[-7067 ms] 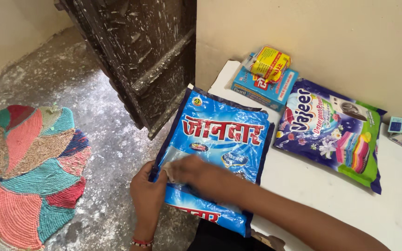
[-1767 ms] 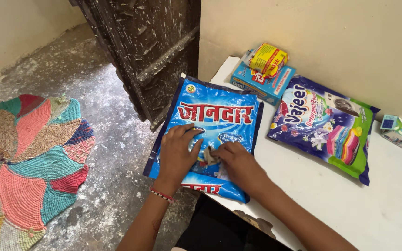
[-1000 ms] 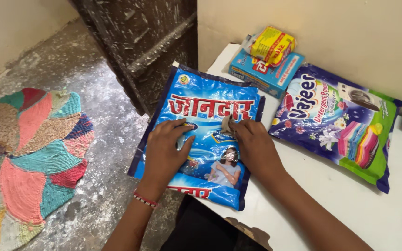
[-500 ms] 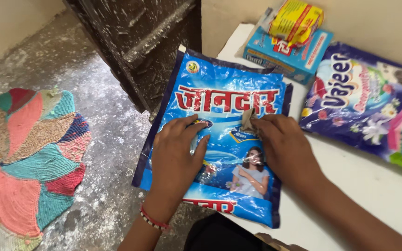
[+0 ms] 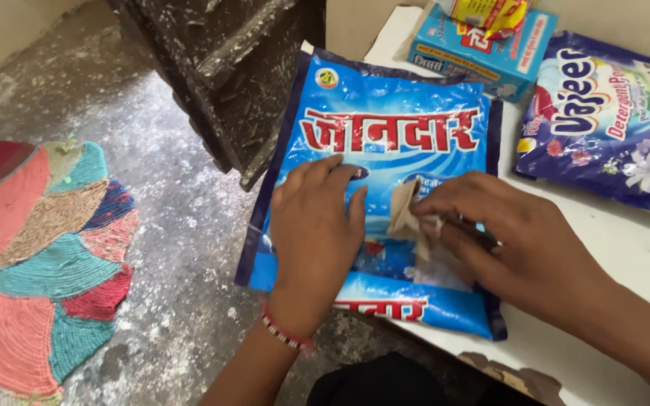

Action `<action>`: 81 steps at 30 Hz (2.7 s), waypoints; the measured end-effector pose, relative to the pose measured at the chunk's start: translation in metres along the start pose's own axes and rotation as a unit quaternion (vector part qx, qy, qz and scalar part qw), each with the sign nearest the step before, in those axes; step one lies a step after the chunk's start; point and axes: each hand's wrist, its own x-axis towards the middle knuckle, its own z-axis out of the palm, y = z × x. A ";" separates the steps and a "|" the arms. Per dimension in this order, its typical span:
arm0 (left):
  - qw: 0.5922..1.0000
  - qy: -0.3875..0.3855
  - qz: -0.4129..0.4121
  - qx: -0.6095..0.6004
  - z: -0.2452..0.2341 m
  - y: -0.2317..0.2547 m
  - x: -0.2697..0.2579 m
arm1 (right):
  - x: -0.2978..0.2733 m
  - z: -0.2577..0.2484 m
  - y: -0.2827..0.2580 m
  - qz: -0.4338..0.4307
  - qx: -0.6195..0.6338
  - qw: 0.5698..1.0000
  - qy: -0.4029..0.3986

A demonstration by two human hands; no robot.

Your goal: The person wipes the surface of a blue detergent packet with a cloth, turning it over to clean both sides. They then fold the packet and place it on a white table. Finally, they pick up a yellow cylindrical tin, wipe its lid with the cloth, and open it.

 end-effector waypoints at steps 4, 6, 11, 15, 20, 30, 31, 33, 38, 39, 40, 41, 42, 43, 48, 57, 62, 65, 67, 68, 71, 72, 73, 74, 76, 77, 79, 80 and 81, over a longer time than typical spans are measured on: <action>0.999 0.023 -0.023 -0.041 -0.010 0.000 0.003 | -0.005 0.006 0.000 -0.102 0.042 0.992 -0.060; 0.996 0.066 -0.034 -0.052 -0.025 -0.003 0.001 | -0.003 0.010 0.006 -0.098 0.043 0.992 -0.070; 0.986 0.092 -0.142 0.001 -0.076 -0.024 -0.025 | 0.000 0.017 0.017 -0.098 -0.006 0.994 -0.041; 0.931 0.010 -0.329 -0.157 -0.082 -0.033 -0.053 | -0.003 0.026 0.020 -0.133 -0.051 0.990 -0.001; 0.838 0.003 -0.379 -0.392 -0.071 -0.059 -0.085 | -0.005 0.031 0.024 -0.095 -0.104 0.990 0.008; 0.830 0.014 -0.327 -0.451 -0.052 -0.081 -0.086 | 0.009 0.053 -0.022 -0.272 -0.035 0.957 -0.097; 0.837 0.007 -0.314 -0.448 -0.051 -0.079 -0.082 | 0.021 0.061 -0.026 -0.308 -0.046 0.944 -0.113; 0.843 -0.008 -0.301 -0.445 -0.048 -0.074 -0.079 | 0.047 0.072 -0.029 -0.333 -0.055 0.934 -0.116; 0.836 -0.022 -0.293 -0.463 -0.049 -0.068 -0.073 | 0.114 0.066 -0.026 -0.208 -0.036 0.977 -0.043; 0.830 -0.026 -0.309 -0.463 -0.050 -0.068 -0.072 | 0.114 0.067 -0.027 -0.193 -0.064 0.978 -0.039; 0.824 -0.031 -0.324 -0.463 -0.051 -0.067 -0.071 | 0.112 0.069 -0.030 -0.177 -0.091 0.979 -0.034; 0.818 -0.036 -0.340 -0.463 -0.051 -0.067 -0.070 | 0.109 0.072 -0.033 -0.161 -0.118 0.979 -0.029; 0.820 -0.031 -0.340 -0.459 -0.050 -0.066 -0.068 | 0.101 0.078 -0.037 -0.223 -0.100 0.969 -0.040; 0.823 -0.026 -0.340 -0.455 -0.050 -0.065 -0.067 | 0.091 0.086 -0.040 -0.285 -0.081 0.954 -0.050; 0.816 -0.038 -0.376 -0.437 -0.048 -0.064 -0.064 | 0.100 0.083 -0.031 -0.333 -0.078 0.939 -0.045; 0.802 -0.018 -0.353 -0.482 -0.039 -0.070 -0.069 | 0.095 0.086 -0.043 -0.346 -0.069 0.933 -0.077; 0.808 -0.009 -0.337 -0.482 -0.037 -0.070 -0.073 | 0.129 0.074 -0.016 -0.331 -0.133 0.934 -0.026; 0.809 -0.015 -0.347 -0.475 -0.039 -0.070 -0.073 | 0.143 0.060 -0.002 -0.173 -0.214 0.961 -0.035; 0.803 -0.003 -0.345 -0.485 -0.037 -0.068 -0.073 | 0.135 0.063 -0.003 -0.233 -0.229 0.945 0.005; 0.801 0.003 -0.344 -0.490 -0.037 -0.067 -0.072 | 0.129 0.066 -0.007 -0.264 -0.235 0.935 0.025; 0.805 -0.012 -0.366 -0.467 -0.038 -0.067 -0.072 | 0.093 0.079 -0.028 -0.340 -0.084 0.931 -0.102; 0.805 -0.010 -0.364 -0.469 -0.038 -0.067 -0.071 | 0.091 0.077 -0.030 -0.358 -0.079 0.925 -0.101; 0.805 -0.008 -0.362 -0.470 -0.037 -0.068 -0.071 | 0.090 0.076 -0.030 -0.375 -0.075 0.919 -0.099; 0.805 -0.008 -0.359 -0.472 -0.037 -0.068 -0.071 | 0.089 0.077 -0.027 -0.391 -0.070 0.913 -0.097; 0.805 -0.007 -0.355 -0.475 -0.036 -0.069 -0.072 | 0.113 0.073 -0.011 -0.330 -0.101 0.935 -0.074; 0.805 -0.006 -0.353 -0.476 -0.036 -0.070 -0.072 | 0.127 0.069 -0.001 -0.300 -0.117 0.945 -0.063; 0.803 -0.008 -0.356 -0.477 -0.035 -0.070 -0.072 | 0.148 0.055 0.016 -0.244 -0.204 0.948 -0.019; 0.802 -0.009 -0.358 -0.478 -0.035 -0.071 -0.072 | 0.150 0.053 0.021 -0.224 -0.211 0.951 -0.004; 0.801 -0.008 -0.364 -0.476 -0.035 -0.071 -0.073 | 0.149 0.048 0.024 -0.205 -0.218 0.954 0.011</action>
